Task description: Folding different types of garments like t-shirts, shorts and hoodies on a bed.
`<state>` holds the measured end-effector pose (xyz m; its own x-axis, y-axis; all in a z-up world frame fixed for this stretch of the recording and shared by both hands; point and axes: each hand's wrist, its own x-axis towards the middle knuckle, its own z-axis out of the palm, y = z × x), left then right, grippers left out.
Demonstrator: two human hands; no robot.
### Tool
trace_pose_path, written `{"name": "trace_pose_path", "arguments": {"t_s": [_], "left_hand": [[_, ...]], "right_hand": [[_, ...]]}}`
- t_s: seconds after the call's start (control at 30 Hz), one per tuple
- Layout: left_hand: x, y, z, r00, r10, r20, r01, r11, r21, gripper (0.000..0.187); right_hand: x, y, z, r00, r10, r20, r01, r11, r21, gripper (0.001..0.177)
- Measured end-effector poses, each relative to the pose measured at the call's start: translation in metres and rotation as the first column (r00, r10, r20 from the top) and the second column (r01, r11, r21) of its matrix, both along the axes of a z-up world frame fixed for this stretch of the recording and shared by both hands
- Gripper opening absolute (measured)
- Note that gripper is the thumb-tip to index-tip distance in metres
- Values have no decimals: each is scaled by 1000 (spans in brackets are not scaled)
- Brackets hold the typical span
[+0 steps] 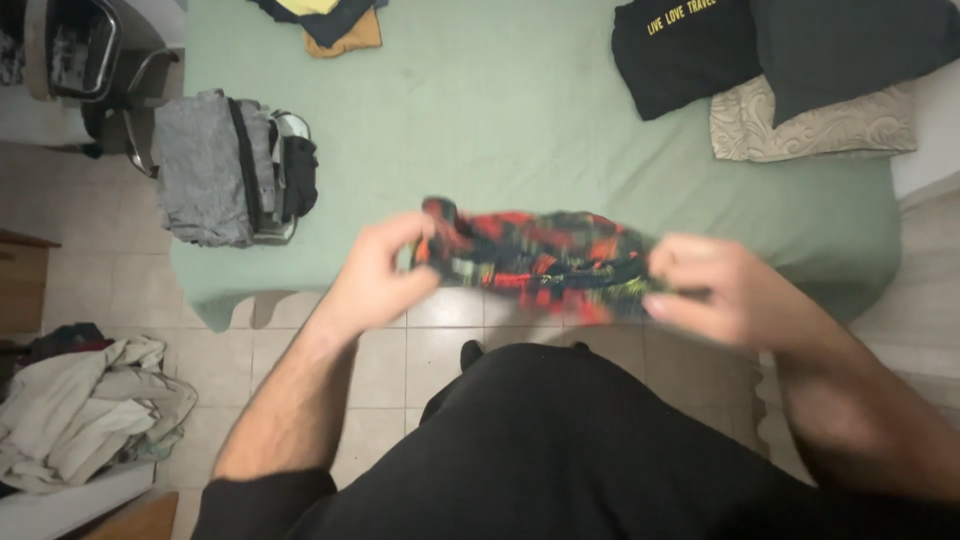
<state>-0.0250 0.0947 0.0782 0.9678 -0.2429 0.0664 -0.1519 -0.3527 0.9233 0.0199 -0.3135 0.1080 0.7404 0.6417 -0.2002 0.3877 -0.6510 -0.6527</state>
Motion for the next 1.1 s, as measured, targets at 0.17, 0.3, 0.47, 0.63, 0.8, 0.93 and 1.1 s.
{"name": "trace_pose_path", "arguments": {"t_s": [0.17, 0.3, 0.47, 0.63, 0.8, 0.93, 1.1], "left_hand": [[3, 12, -3, 846, -497, -191, 334, 774, -538, 30], [-2, -7, -63, 638, -576, -511, 121, 730, -673, 57], [-68, 11, -189, 459, -490, -741, -629, 410, -660, 55], [-43, 17, -139, 545, -335, -769, -512, 593, -621, 45], [-26, 18, -83, 853, 55, -520, -236, 928, -288, 55], [-17, 36, -75, 951, 53, 303, -113, 977, 183, 43], [12, 55, -100, 980, -170, 99, 193, 924, -330, 46]], "right_hand": [[-5, -33, -42, 714, 392, -580, 206, 675, 709, 22], [-12, 14, -129, 71, 246, -967, 928, 339, 154, 70], [-62, 10, -191, 168, 361, -917, 891, 343, 298, 57], [-58, 44, -146, 387, 88, -918, 839, 381, 390, 40], [-48, 48, -114, 662, -414, -625, 629, 760, 162, 28], [-48, 56, -84, 838, -481, -258, 538, 806, 248, 29], [-20, 35, -79, 932, -194, -307, 345, 738, 580, 27]]}}
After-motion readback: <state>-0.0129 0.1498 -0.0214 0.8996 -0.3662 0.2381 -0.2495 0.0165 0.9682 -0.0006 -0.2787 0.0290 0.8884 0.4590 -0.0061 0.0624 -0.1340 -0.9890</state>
